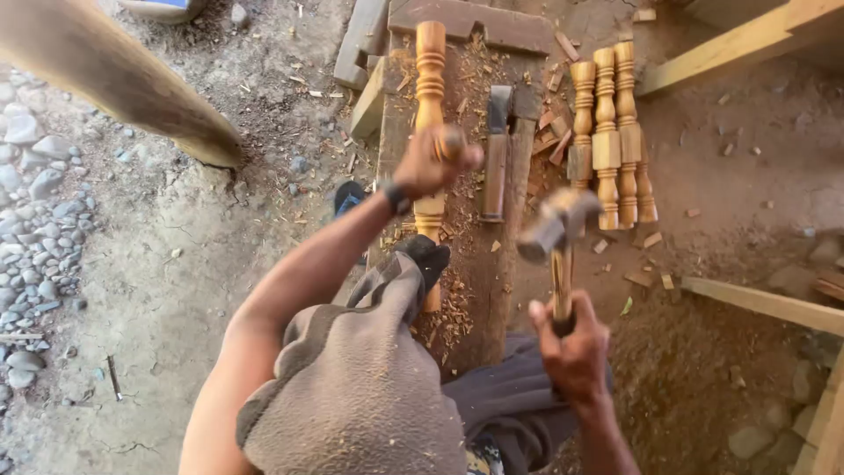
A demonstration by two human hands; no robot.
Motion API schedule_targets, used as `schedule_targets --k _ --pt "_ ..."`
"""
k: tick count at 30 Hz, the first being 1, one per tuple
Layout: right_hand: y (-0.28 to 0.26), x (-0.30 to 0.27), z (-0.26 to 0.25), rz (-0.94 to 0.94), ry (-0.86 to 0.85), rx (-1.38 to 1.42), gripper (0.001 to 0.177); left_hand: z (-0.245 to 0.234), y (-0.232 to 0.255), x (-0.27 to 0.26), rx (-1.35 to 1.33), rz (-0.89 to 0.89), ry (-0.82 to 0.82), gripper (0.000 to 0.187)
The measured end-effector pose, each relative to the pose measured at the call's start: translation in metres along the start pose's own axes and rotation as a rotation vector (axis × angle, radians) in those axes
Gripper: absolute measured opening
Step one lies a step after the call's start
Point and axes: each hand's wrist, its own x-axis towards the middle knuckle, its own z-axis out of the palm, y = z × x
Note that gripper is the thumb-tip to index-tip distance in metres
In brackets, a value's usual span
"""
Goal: Carving a mortise into a decorative wooden furniture leg using a hammer and chisel
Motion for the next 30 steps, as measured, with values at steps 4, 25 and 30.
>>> schedule_targets --k 4,25,30 --pt "-0.092 0.044 -0.044 -0.079 -0.023 0.095 0.022 0.007 -0.009 0.004 0.030 0.144 -0.106 0.027" --pt "0.041 -0.005 0.017 0.299 -0.188 -0.028 0.019 0.051 -0.020 -0.079 0.387 0.529 -0.217 0.020" --pt "0.051 -0.011 0.009 0.555 -0.139 -0.126 0.019 0.028 -0.017 0.041 0.204 0.036 0.642 0.026"
